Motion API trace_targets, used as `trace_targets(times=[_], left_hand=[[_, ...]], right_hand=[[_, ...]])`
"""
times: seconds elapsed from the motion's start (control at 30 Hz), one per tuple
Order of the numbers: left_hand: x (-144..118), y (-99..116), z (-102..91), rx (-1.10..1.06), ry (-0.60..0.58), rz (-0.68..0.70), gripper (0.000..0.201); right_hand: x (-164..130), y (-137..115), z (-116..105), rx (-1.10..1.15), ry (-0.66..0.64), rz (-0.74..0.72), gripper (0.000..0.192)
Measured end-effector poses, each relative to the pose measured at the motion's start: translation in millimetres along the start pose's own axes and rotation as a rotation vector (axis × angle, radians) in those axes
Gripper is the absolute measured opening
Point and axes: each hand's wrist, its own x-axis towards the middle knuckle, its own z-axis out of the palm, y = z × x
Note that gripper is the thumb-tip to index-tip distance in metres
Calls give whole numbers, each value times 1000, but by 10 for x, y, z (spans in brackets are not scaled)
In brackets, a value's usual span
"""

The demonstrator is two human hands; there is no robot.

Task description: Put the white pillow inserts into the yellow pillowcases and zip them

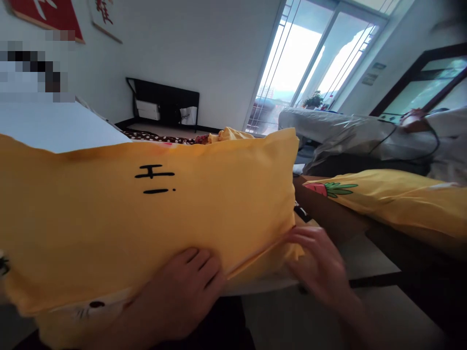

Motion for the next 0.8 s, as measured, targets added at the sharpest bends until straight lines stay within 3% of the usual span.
trace_targets(times=[0.1, 0.17, 0.27, 0.37, 0.47, 0.57, 0.67, 0.8], left_hand=[[81, 12, -16, 21, -21, -18, 20], [62, 14, -46, 46, -14, -19, 21], [-169, -105, -167, 113, -10, -50, 23], [-652, -458, -351, 244, -92, -187, 19], [-1202, -931, -478, 374, -105, -477, 31], [-1549, -1270, -486, 248, -118, -608, 33], [-1580, -1372, -453, 94, -107, -655, 24], [-1255, -1351, -483, -15, 62, -854, 27]], right_hand=[[54, -79, 149, 72, -134, -125, 27], [114, -42, 197, 86, -128, -117, 9], [189, 119, 163, 114, -130, -128, 13], [217, 323, 107, 155, -124, -52, 13], [251, 496, 170, 238, -146, 131, 20], [336, 591, 365, 312, -162, 269, 28], [421, 630, 618, 319, -167, 323, 32], [495, 696, 937, 193, -177, 228, 35]])
